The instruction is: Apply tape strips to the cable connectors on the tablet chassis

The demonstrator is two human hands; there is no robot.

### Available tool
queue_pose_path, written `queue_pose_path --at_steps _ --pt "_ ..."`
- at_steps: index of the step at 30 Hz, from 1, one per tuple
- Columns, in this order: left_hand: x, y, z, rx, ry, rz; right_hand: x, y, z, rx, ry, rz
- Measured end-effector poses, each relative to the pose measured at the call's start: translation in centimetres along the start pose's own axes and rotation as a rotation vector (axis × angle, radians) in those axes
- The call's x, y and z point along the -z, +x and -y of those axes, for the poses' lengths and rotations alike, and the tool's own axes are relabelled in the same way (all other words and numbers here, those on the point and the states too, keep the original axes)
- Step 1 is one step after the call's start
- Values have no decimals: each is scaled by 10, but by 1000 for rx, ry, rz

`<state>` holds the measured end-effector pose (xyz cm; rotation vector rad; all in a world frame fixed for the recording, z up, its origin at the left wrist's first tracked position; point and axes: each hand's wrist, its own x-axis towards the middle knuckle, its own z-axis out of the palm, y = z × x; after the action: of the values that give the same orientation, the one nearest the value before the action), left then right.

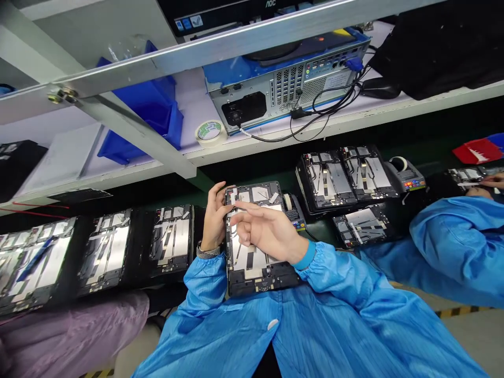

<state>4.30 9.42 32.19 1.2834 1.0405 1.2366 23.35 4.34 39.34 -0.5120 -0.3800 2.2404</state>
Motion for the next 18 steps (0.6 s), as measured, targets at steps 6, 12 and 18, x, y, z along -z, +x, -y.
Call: queue_pose_path --at_steps 6,12,18 --pt "8 4 0 -137 306 24 2 1 -3 -12 87 -93" --pt "14 6 -12 -206 440 95 -2 -13 4 38 73 -165" --pt "17 5 -7 -218 421 96 -9 -2 -2 -34 108 -132"
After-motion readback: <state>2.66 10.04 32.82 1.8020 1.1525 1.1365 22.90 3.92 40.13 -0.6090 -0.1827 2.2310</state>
